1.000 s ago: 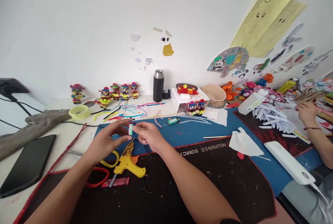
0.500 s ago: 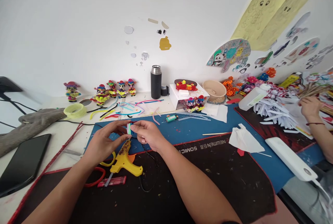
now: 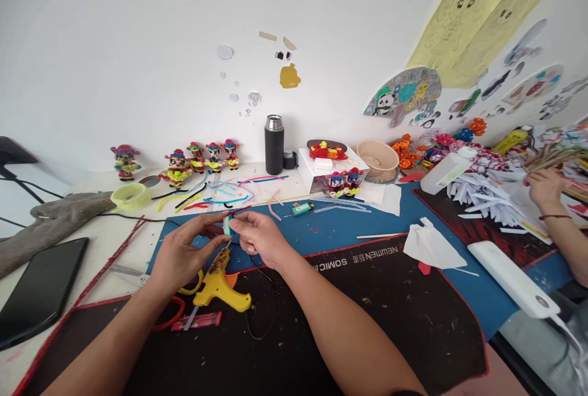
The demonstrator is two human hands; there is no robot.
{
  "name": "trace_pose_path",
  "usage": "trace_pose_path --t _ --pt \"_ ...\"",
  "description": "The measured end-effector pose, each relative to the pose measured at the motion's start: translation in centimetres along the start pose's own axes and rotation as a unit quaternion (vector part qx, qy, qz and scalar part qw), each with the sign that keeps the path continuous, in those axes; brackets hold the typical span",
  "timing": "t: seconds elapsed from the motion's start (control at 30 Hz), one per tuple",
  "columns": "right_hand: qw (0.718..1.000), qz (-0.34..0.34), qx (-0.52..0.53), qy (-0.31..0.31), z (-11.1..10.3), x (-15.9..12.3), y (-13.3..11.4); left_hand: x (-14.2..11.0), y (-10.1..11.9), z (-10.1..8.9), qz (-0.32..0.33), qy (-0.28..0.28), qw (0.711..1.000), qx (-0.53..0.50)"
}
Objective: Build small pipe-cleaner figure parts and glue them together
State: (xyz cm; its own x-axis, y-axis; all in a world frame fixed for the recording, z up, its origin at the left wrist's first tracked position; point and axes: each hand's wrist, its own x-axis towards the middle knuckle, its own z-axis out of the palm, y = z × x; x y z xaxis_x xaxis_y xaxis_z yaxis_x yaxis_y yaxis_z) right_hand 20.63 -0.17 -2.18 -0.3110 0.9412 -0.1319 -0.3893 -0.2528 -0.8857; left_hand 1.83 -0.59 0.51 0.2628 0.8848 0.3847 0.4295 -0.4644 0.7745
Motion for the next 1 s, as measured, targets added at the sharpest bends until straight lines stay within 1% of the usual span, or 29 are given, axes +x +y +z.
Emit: trace_pose_path --t 0.2,0.37,0.57,0.8,1.0 --pt "1.000 0.000 0.006 0.011 -0.2 0.1 0.2 -0.1 -0.6 0.1 0.004 -0.020 1.000 0.020" --pt "1.000 0.003 0.006 0.008 -0.2 0.1 0.2 -0.1 -0.6 0.0 0.033 -0.028 0.999 0.024" --pt "1.000 0.002 0.007 0.012 -0.2 0.2 0.4 -0.2 -0.8 0.3 0.039 -0.016 0.998 0.035" --pt "1.000 0.004 0.012 0.015 -0.1 0.2 0.5 -0.3 -1.6 0.6 0.075 -0.004 0.996 0.052" --pt "1.000 0.004 0.015 0.014 0.0 0.2 0.6 -0.4 -1.7 0.5 0.078 0.000 0.995 0.060"
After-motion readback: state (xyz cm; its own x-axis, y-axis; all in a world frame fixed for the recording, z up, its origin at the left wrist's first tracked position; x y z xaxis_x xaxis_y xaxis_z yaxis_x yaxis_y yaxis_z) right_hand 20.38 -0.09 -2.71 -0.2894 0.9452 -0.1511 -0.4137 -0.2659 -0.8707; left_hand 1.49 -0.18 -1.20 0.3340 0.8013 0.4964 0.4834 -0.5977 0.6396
